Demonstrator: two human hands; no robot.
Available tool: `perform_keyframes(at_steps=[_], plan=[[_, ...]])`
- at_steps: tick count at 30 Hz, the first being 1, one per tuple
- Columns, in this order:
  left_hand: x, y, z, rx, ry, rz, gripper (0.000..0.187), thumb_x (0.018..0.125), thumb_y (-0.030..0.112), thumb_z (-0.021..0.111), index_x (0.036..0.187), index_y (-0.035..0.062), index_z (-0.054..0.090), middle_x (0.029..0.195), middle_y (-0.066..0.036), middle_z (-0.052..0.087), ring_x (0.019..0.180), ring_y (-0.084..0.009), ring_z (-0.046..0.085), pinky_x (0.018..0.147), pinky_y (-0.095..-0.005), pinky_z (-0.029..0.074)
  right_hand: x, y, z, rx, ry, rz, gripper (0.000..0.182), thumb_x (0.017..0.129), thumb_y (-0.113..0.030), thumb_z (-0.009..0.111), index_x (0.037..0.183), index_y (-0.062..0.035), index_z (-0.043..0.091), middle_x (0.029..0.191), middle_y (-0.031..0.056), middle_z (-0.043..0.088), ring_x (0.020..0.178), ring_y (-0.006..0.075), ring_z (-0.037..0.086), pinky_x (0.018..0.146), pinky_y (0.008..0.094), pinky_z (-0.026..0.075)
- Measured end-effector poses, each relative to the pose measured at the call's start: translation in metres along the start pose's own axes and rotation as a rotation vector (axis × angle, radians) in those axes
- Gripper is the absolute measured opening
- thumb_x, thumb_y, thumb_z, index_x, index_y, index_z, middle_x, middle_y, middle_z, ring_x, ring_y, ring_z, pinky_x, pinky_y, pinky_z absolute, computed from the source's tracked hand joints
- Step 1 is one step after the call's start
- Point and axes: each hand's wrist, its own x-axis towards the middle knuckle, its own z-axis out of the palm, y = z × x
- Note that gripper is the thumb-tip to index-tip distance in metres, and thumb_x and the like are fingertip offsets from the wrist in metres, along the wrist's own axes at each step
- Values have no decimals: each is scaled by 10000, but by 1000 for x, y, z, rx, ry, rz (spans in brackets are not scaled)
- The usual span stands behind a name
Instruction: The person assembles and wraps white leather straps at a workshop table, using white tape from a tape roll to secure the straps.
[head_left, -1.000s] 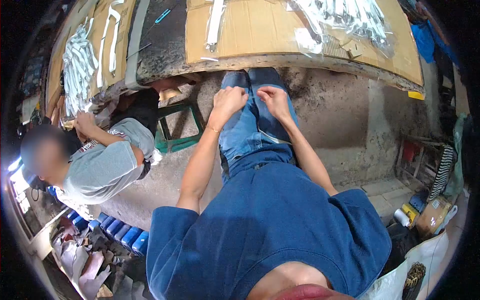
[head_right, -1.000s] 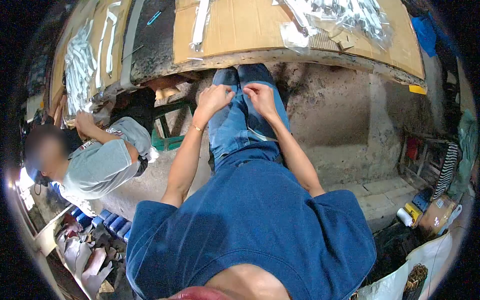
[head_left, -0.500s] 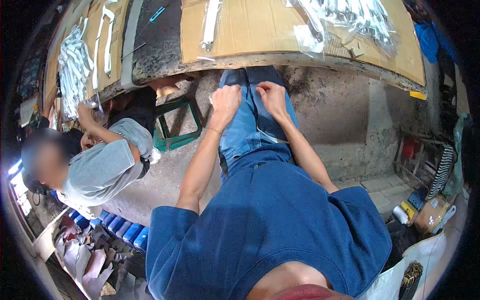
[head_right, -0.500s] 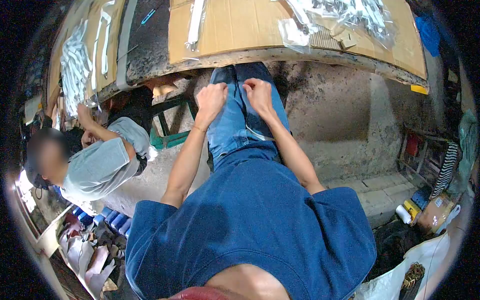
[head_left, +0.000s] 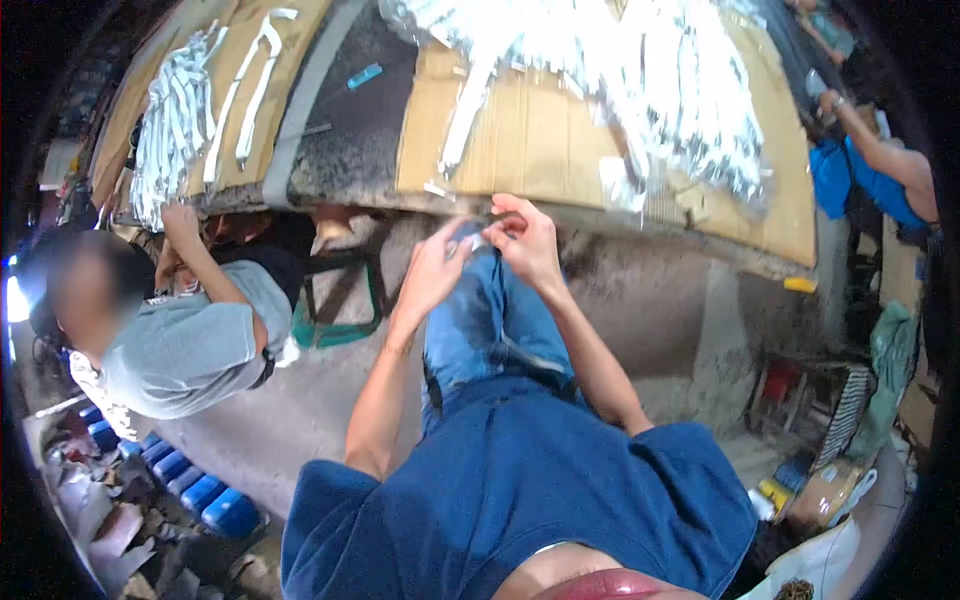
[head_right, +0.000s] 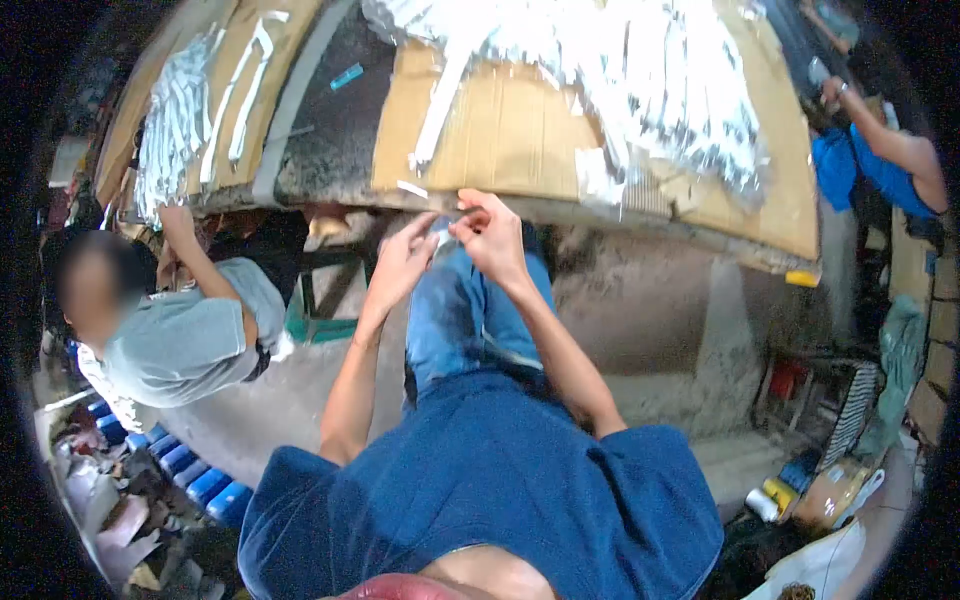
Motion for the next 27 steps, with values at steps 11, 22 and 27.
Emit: perform_keyframes(at_steps=[11, 22, 27], plan=[[131, 60, -98, 963, 334, 172, 423, 822, 456, 625, 848, 43, 712, 858, -191, 685, 802, -387, 668, 688, -455, 532, 154, -54, 76, -182, 202, -106, 415, 712, -11, 726, 1109, 43, 619, 966, 205, 677, 818, 273, 688, 716, 356, 536], [269, 28, -81, 1400, 40, 128, 264, 588, 320, 798, 827, 217, 762, 853, 24, 724, 778, -168, 695, 495, -412, 471, 219, -28, 99, -792, 162, -243, 463, 700, 20, 673, 1128, 58, 502, 1127, 255, 529, 1020, 448, 555, 867, 489, 477], [267, 40, -81, 1438, -11, 81, 312, 609, 342, 775, 882, 194, 756, 927, -34, 718, 874, -217, 682, 665, -512, 465, 232, -70, 75, -776, 230, -382, 502, 736, 0, 659, 1204, 58, 489, 1157, 241, 534, 1089, 401, 537, 906, 465, 463]])
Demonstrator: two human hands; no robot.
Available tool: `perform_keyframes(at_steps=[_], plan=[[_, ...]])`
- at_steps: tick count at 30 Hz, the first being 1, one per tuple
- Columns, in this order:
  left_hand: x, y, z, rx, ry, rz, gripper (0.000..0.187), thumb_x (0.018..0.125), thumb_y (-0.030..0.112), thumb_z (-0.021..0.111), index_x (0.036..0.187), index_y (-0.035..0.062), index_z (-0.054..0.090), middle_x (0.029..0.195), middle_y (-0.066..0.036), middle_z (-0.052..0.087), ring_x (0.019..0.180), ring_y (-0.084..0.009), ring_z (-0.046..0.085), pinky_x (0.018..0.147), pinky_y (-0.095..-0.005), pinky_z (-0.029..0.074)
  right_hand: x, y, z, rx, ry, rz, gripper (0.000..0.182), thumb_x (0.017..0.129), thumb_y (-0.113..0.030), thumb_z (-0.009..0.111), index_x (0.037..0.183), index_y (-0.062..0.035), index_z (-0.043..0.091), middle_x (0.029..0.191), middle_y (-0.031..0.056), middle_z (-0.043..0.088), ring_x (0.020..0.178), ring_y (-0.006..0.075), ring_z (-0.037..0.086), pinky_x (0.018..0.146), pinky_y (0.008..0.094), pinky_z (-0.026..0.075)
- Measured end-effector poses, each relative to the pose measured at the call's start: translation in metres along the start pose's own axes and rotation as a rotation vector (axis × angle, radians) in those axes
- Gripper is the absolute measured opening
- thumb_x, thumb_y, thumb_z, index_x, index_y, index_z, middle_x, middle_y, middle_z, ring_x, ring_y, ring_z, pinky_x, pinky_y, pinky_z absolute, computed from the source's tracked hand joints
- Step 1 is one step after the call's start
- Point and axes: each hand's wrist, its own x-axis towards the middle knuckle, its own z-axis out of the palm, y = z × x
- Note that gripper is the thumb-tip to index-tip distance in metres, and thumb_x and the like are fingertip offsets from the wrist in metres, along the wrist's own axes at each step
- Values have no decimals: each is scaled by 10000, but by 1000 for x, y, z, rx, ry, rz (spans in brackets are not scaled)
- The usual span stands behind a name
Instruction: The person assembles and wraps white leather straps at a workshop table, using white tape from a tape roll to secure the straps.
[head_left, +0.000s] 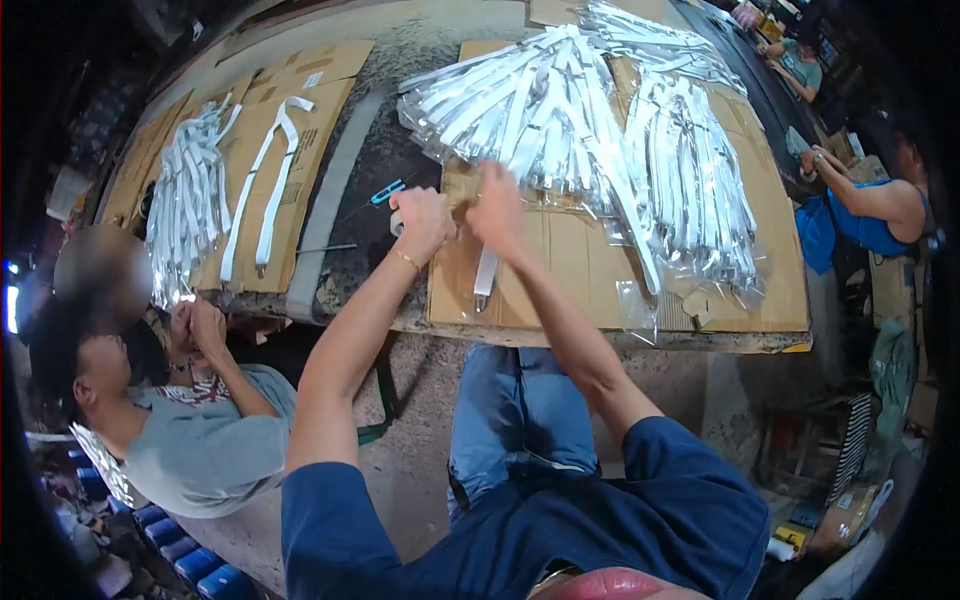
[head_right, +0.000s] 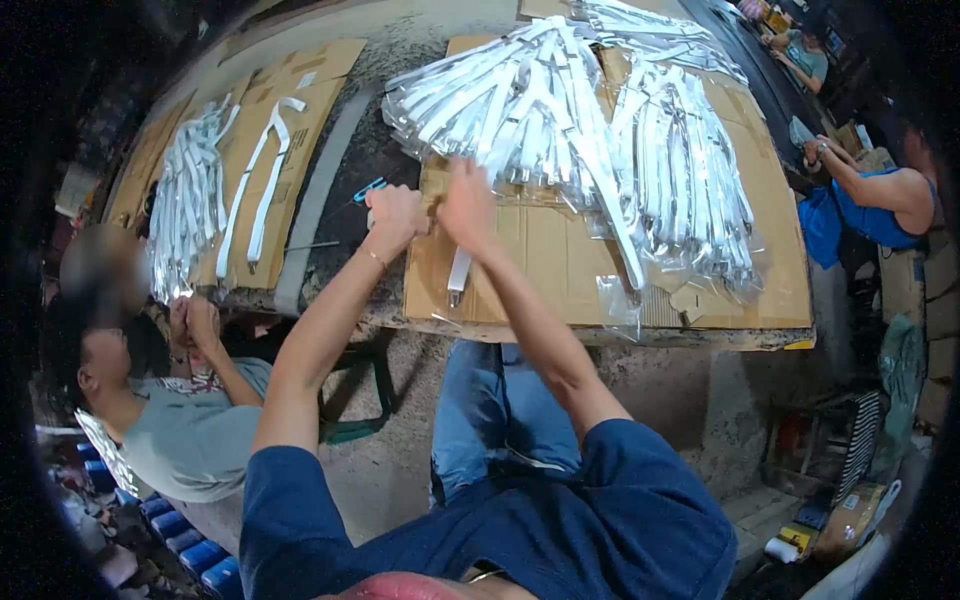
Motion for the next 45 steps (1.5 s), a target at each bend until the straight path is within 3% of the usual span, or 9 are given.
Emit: perform_keyframes(at_steps=[3, 5, 8, 14, 20, 23, 26, 37, 45], plan=[[-13, 2, -2, 21, -44, -9, 356, 688, 359, 730, 984, 163, 724, 1012, -62, 688, 1009, -246, 628, 843, -563, 408, 78, 77, -6, 147, 288, -80, 590, 731, -72, 715, 1258, 49, 478, 1163, 232, 542, 1078, 388, 547, 935, 455, 447], [-19, 1, 10, 35, 253, 91, 428, 766, 449, 689, 1017, 102, 682, 1010, -82, 668, 1090, -248, 576, 951, -561, 363, 134, 117, -29, 32, 364, -29, 611, 734, -149, 745, 1257, 40, 492, 1198, 236, 544, 1111, 381, 544, 959, 436, 445], [-31, 12, 9, -186, 274, 110, 323, 809, 343, 664, 993, 78, 671, 1080, -110, 621, 1168, -263, 497, 1015, -594, 292, 202, 184, -24, -140, 381, 78, 681, 707, -217, 781, 1270, 42, 501, 1155, 227, 598, 1117, 371, 558, 943, 403, 451], [-28, 28, 7, -357, 666, 201, 341, 785, 287, 683, 1023, 49, 631, 1117, -126, 560, 1138, -283, 485, 991, -512, 341, 240, 222, -28, 153, -3, 180, 810, 514, -205, 897, 1225, 21, 584, 1095, 127, 666, 1009, 258, 640, 910, 340, 486], [17, 51, -53, -938, 735, 199, 427, 783, 290, 709, 1086, 5, 612, 1135, -161, 569, 1123, -334, 517, 975, -422, 408, 179, 114, -124, 542, -28, 21, 683, 602, -3, 837, 1231, 32, 573, 1126, 115, 643, 939, 202, 651, 793, 303, 534], [30, 63, -107, -1248, 739, 303, 667, 740, 414, 767, 1188, -43, 578, 1232, -205, 573, 1150, -339, 550, 995, -398, 429, 136, 46, -175, 581, -22, -32, 660, 633, 43, 806, 1243, 42, 553, 1128, 120, 627, 914, 181, 652, 756, 288, 546], [33, 65, -141, -1582, 416, 421, 459, 762, 302, 770, 1007, -74, 672, 760, -91, 686, 674, -125, 611, 622, -265, 474, 109, 8, -211, 612, -54, -87, 603, 648, 61, 786, 1211, 40, 570, 1078, 101, 627, 870, 153, 644, 729, 281, 548], [-121, 50, -232, -1869, 463, 570, 222, 848, 146, 716, 983, -28, 687, 793, -59, 693, 722, -79, 613, 685, -222, 464, 17, -45, -303, 977, -51, -247, 559, 767, 12, 736, 1284, 18, 522, 1191, 93, 583, 1064, 204, 610, 869, 303, 510], [-183, 66, -228, -1772, 487, 572, 210, 828, 154, 740, 940, -19, 699, 789, -31, 680, 697, -65, 581, 646, -223, 450, -38, -74, -325, 956, -129, -222, 522, 732, 83, 735, 1223, 20, 567, 1076, 76, 609, 878, 147, 649, 779, 270, 532]])
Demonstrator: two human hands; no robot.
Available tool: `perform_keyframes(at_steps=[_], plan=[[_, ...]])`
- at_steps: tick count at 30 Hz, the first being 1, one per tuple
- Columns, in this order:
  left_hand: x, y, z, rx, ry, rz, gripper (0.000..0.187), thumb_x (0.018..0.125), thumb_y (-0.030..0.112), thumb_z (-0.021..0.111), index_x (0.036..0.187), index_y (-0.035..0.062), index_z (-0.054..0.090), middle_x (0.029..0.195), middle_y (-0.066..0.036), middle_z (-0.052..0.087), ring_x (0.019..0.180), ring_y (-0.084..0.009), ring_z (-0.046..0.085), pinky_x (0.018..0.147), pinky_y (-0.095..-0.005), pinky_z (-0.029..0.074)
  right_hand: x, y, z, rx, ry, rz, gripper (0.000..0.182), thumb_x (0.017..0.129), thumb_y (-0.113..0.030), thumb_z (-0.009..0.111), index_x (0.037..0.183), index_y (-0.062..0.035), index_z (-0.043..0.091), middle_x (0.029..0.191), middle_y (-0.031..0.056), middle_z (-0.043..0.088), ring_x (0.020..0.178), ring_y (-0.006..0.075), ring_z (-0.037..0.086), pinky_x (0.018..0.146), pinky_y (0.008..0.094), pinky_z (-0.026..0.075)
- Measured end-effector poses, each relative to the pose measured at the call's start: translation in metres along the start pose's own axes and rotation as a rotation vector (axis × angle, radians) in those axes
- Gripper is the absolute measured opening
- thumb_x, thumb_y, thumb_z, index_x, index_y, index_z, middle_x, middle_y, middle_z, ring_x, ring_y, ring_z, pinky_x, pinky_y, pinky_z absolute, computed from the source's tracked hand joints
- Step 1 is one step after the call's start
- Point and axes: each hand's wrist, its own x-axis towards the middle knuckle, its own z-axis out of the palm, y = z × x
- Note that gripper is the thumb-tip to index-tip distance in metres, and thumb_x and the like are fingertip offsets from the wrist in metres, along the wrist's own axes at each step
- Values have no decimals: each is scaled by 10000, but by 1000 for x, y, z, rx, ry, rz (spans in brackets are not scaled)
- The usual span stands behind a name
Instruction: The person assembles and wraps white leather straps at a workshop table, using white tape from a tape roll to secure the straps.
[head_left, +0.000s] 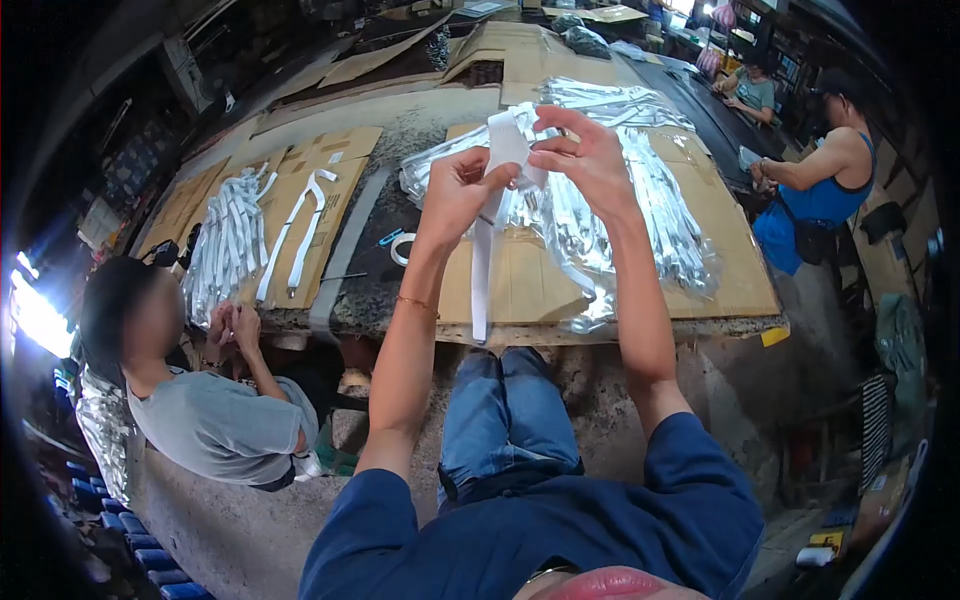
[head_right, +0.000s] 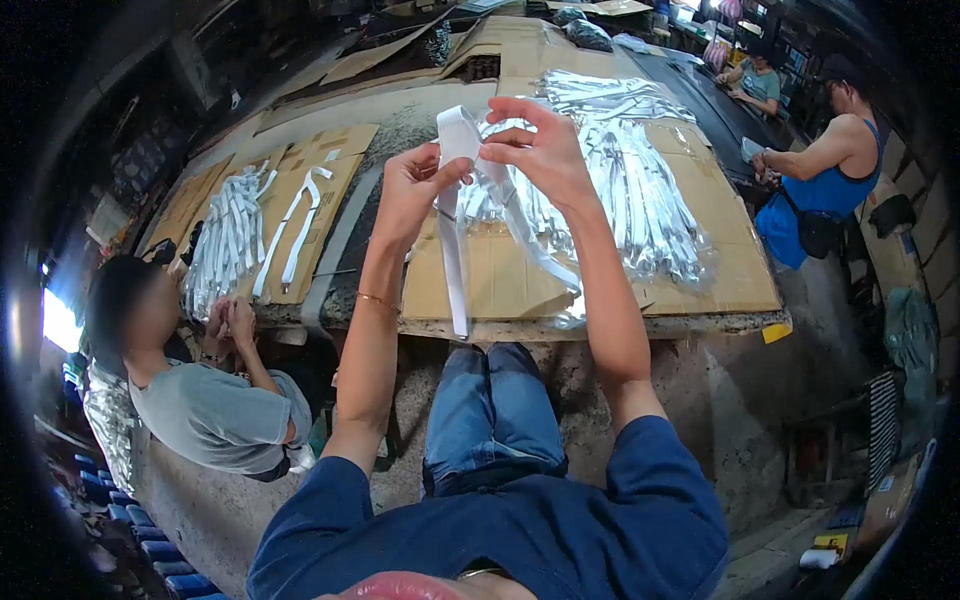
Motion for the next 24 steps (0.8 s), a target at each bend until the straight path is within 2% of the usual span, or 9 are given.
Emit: perform_keyframes(at_steps=[3, 6, 8, 10, 14, 17, 19, 22, 24], plan=[[-12, 14, 1, 116, -1, -20, 214, 833, 155, 735, 939, -26, 696, 776, -28, 673, 685, -63, 570, 631, -223, 442, -8, -15, 5, -28, 43, -11, 523, 717, 97, 739, 1208, 35, 568, 1064, 89, 610, 858, 151, 659, 768, 265, 547], [-18, 21, 2, 107, 8, -22, 219, 833, 154, 729, 937, -35, 693, 764, -27, 668, 676, -60, 559, 615, -229, 433, -13, -24, 11, -97, 67, -29, 516, 712, 117, 728, 1196, 31, 574, 1052, 94, 615, 845, 155, 672, 755, 263, 560], [-21, 25, 1, 175, 21, -12, 221, 829, 158, 725, 930, -36, 693, 758, -26, 668, 669, -58, 553, 602, -236, 427, -15, -29, 15, -203, 57, -75, 496, 705, 64, 762, 1168, 27, 589, 1025, 94, 626, 833, 160, 694, 730, 260, 548], [-23, 32, 0, 227, -36, -40, 220, 850, 144, 717, 996, -19, 694, 822, -45, 688, 721, -71, 599, 672, -236, 469, -17, -38, 20, -239, 61, -79, 482, 704, 50, 768, 1155, 15, 600, 1025, 92, 632, 825, 159, 701, 716, 257, 546], [-28, 43, 1, 339, -10, -73, 231, 850, 149, 717, 1000, -26, 696, 824, -54, 690, 726, -76, 605, 670, -240, 472, -17, -43, 33, -306, 77, -97, 478, 696, 27, 784, 1141, 5, 611, 1021, 81, 645, 815, 150, 703, 685, 255, 544], [-28, 44, -1, 282, -45, -83, 262, 851, 150, 715, 1032, -36, 683, 832, -66, 694, 739, -90, 619, 683, -247, 477, -12, -44, 31, -305, 50, -103, 483, 709, 47, 770, 1160, 20, 596, 1024, 80, 638, 812, 144, 692, 708, 252, 549], [-31, 40, 6, 25, 0, 4, 248, 825, 159, 741, 961, -41, 683, 786, -59, 690, 690, -89, 617, 616, -241, 464, -15, -47, 33, -291, 23, -94, 489, 726, 73, 751, 1183, 35, 581, 1029, 82, 628, 810, 140, 681, 740, 250, 554], [-33, 40, 9, -55, 10, 5, 207, 832, 110, 722, 979, -30, 678, 812, -63, 694, 701, -112, 642, 638, -239, 481, -19, -47, 37, -372, 13, -73, 495, 732, 62, 754, 1192, 40, 572, 1045, 83, 625, 855, 145, 677, 750, 251, 549], [-36, 35, 9, -93, -4, 16, 191, 832, 95, 716, 976, -24, 680, 820, -64, 694, 701, -115, 642, 646, -237, 481, -21, -41, 34, -235, 39, -172, 481, 714, -34, 808, 1152, 5, 612, 1046, 83, 636, 862, 137, 679, 681, 254, 544]])
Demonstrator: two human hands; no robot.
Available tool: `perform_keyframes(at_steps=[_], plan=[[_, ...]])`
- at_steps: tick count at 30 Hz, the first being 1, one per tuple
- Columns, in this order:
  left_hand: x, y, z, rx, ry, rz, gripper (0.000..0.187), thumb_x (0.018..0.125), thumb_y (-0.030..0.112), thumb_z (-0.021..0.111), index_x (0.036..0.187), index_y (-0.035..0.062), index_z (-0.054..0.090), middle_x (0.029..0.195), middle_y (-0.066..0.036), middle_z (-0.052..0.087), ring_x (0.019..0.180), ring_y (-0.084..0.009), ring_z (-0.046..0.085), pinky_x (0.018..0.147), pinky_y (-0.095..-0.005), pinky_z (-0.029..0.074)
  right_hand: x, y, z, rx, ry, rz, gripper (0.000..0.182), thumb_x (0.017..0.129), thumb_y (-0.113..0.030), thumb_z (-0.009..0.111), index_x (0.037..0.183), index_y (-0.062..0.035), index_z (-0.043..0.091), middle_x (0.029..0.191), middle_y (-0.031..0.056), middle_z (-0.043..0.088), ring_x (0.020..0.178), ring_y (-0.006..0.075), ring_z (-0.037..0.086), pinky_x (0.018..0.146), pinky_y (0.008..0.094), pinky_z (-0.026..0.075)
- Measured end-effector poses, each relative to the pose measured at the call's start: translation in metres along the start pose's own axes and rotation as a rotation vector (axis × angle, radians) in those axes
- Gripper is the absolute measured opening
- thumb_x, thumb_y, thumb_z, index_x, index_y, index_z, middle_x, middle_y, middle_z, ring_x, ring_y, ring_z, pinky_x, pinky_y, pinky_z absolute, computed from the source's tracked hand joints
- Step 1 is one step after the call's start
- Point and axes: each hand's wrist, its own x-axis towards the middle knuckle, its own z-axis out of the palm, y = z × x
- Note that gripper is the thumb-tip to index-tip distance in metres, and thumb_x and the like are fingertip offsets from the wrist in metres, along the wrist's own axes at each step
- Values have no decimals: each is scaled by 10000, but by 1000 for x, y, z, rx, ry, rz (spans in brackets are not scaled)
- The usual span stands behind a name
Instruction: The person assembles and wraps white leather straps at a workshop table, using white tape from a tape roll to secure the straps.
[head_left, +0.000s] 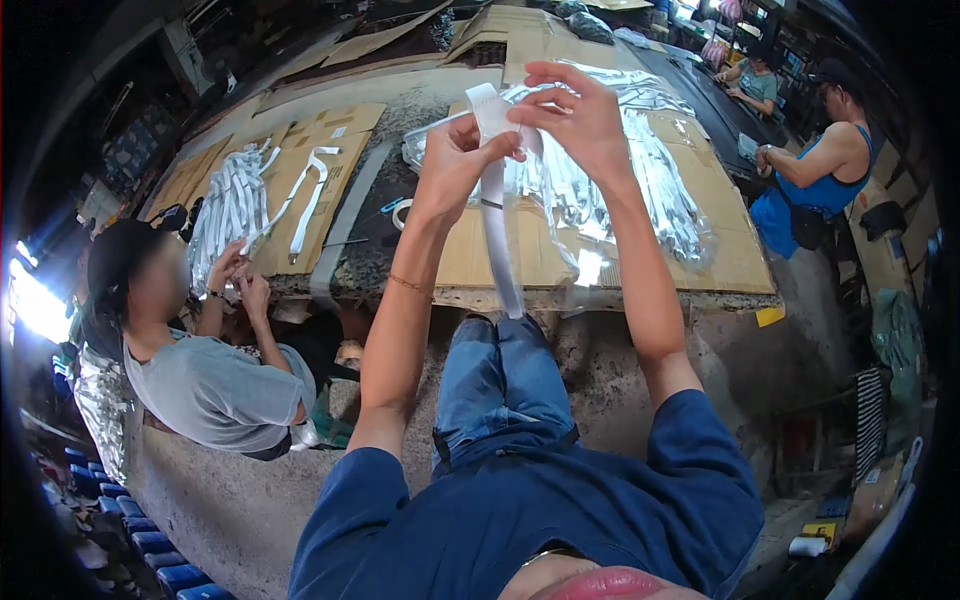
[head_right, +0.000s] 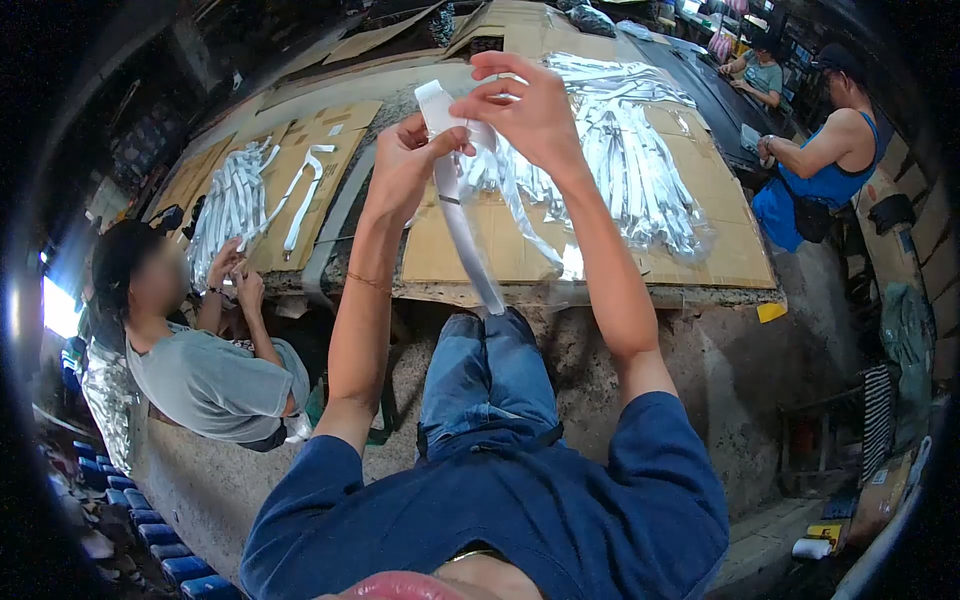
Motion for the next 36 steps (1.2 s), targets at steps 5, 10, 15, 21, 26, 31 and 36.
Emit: perform_keyframes(at_steps=[5, 10, 15, 21, 26, 31, 36], plan=[[-11, 0, -1, -85, -46, 10, 161, 832, 64, 697, 968, -20, 680, 819, -60, 692, 713, -109, 640, 662, -230, 480, -27, 22, -23, 244, -27, 129, 482, 736, -14, 789, 1178, 12, 596, 1055, 63, 616, 887, 129, 643, 743, 252, 525], [-28, 6, 0, 192, -22, -73, 144, 829, 61, 689, 947, -22, 678, 808, -64, 691, 729, -95, 631, 690, -231, 488, -63, 11, -26, -52, -42, 342, 511, 707, -78, 827, 1161, 9, 611, 1012, 61, 623, 806, 95, 640, 629, 229, 501], [-35, 2, 2, 167, -56, -108, 157, 835, 74, 688, 928, -52, 678, 790, -80, 697, 740, -102, 635, 705, -248, 495, -68, 6, -15, -41, 14, 217, 485, 743, -33, 790, 1186, 13, 598, 1051, 73, 636, 903, 118, 637, 742, 233, 533], [-39, -3, 8, 227, -40, -116, 216, 851, 111, 694, 981, -60, 666, 808, -82, 695, 736, -109, 639, 698, -249, 496, -66, 24, -7, 129, -41, 201, 470, 742, -13, 785, 1176, 9, 606, 1034, 70, 633, 882, 140, 655, 722, 241, 537], [-45, -1, 9, 219, -23, -180, 274, 847, 141, 715, 1043, -39, 651, 826, -68, 679, 743, -107, 637, 704, -245, 501, -63, 25, -6, 165, -37, 201, 476, 729, -10, 795, 1167, 11, 610, 999, 68, 633, 841, 137, 669, 705, 232, 544], [-59, -8, -5, 272, 30, -186, 262, 829, 144, 736, 1015, -26, 663, 807, -51, 669, 755, -97, 626, 717, -245, 502, -67, 24, -9, 186, 122, 219, 491, 701, 50, 793, 1157, 18, 611, 1000, 78, 618, 864, 148, 661, 725, 238, 545], [-65, -16, -2, 324, 127, -154, 184, 830, 131, 724, 893, -39, 696, 778, -37, 673, 737, -79, 596, 705, -235, 476, -76, 15, 0, 185, 127, 221, 488, 708, 68, 782, 1158, 31, 597, 1004, 80, 616, 869, 156, 672, 744, 240, 553]])
